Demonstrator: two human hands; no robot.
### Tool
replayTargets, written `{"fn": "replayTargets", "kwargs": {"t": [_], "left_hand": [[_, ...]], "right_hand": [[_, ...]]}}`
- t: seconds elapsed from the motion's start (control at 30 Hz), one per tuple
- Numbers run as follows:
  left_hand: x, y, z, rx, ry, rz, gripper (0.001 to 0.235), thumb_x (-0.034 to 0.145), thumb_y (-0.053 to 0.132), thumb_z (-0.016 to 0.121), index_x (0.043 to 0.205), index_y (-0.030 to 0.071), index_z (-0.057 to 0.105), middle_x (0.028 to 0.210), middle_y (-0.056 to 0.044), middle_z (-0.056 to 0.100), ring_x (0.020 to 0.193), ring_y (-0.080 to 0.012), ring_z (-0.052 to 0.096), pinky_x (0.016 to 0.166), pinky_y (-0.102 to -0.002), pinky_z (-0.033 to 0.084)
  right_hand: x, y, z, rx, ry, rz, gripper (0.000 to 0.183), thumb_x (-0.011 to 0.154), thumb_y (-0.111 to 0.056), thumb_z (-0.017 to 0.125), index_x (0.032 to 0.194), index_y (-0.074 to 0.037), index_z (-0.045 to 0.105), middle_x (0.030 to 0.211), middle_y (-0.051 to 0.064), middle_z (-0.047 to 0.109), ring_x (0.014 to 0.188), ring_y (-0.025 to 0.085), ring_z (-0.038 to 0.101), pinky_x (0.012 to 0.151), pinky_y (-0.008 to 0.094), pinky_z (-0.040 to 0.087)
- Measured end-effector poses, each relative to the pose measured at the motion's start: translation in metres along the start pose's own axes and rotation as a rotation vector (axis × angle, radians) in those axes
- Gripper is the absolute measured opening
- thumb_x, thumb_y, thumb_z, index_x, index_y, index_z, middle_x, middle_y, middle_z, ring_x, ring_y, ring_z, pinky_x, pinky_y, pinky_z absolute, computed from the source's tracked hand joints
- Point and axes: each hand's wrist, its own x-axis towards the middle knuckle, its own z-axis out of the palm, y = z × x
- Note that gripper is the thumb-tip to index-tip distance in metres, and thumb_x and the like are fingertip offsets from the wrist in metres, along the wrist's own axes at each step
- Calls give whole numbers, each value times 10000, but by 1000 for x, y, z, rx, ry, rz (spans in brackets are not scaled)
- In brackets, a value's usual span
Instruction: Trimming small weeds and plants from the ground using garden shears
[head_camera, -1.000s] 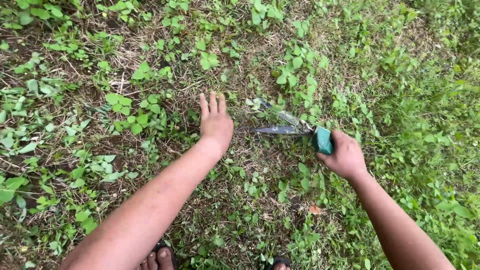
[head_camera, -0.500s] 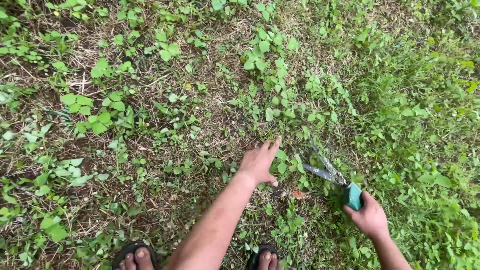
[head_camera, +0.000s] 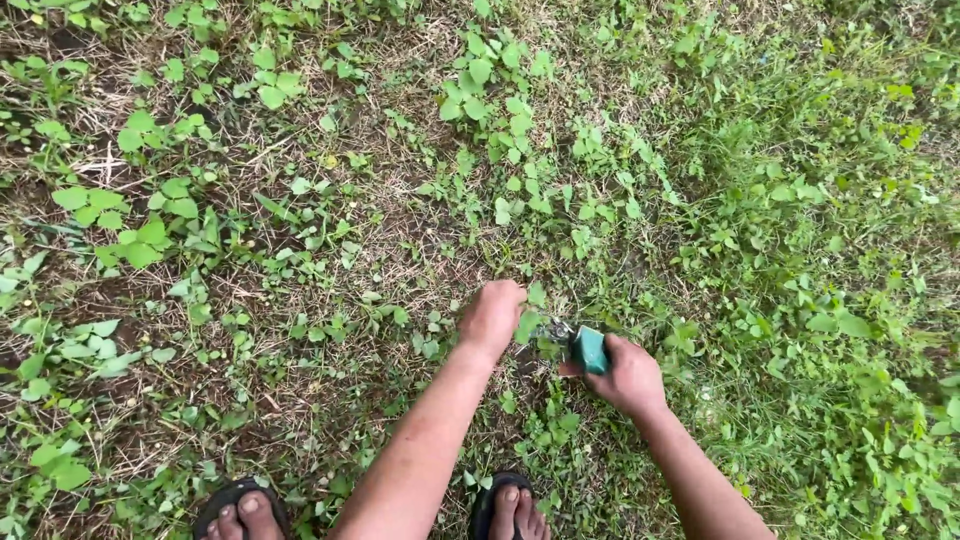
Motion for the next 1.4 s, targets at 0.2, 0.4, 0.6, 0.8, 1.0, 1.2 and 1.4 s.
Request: {"fn": "replayTargets", "kwargs": {"t": [0.2,0.4,0.6,0.8,1.0,1.2,1.4], "left_hand": [[18,-45,-4,434,-22,320,256,837,-35,460,629,58,577,749,-88,534,720,-261,583,706,-382,480],[8,-19,-8,109,-52,118,253,861,82,478,618,136,520,667,-48,494,612,-198,473,675,-352,437],[3,-8,-32,409,41,306,243,928,-35,485,760,29,648,781,-118,574,739,-231,586,768,-346,501],[-9,-2,-48,555,42,332,613,779,109,731,1358,133,529,1367,-52,572,1256,-230,502,1137,-417,342],[-22,-27,-48,786,61,507,973,743,400,779,1532,151,268,1600,-144,255,1280,-275,461,1092,-464,373],[-28,-22,-38,536,-204,45,460,1058,264,364,1447,18,362,1062,-161,560,698,-146,547,648,-292,571],[-7,-46,-40,785,-122,230,356,973,31,640,655,97,495,679,-5,427,566,-105,395,469,-218,447]], "right_hand": [[-11,9,-14,-18,-74,84,476,699,-478,865,998,-179,648,894,55,741,943,258,760,864,414,611],[17,-43,-18,-58,15,-95,459,730,-414,838,1003,-125,608,886,102,702,892,318,740,820,451,595],[20,-20,1,-97,26,-43,456,714,-443,820,1011,-168,610,888,60,710,887,282,756,813,426,605],[-20,-37,-27,159,-67,138,334,806,-382,765,920,-190,517,850,-46,577,709,77,508,657,200,542],[-49,36,0,163,75,252,404,810,-463,723,999,-152,548,841,-14,605,687,103,542,567,230,525],[-77,48,-30,-9,-62,380,408,823,-416,799,1004,-134,564,896,10,675,737,134,628,664,253,611],[-69,64,-8,-14,-47,276,451,775,-468,778,1051,-164,590,967,-6,709,846,136,691,880,325,644]]}}
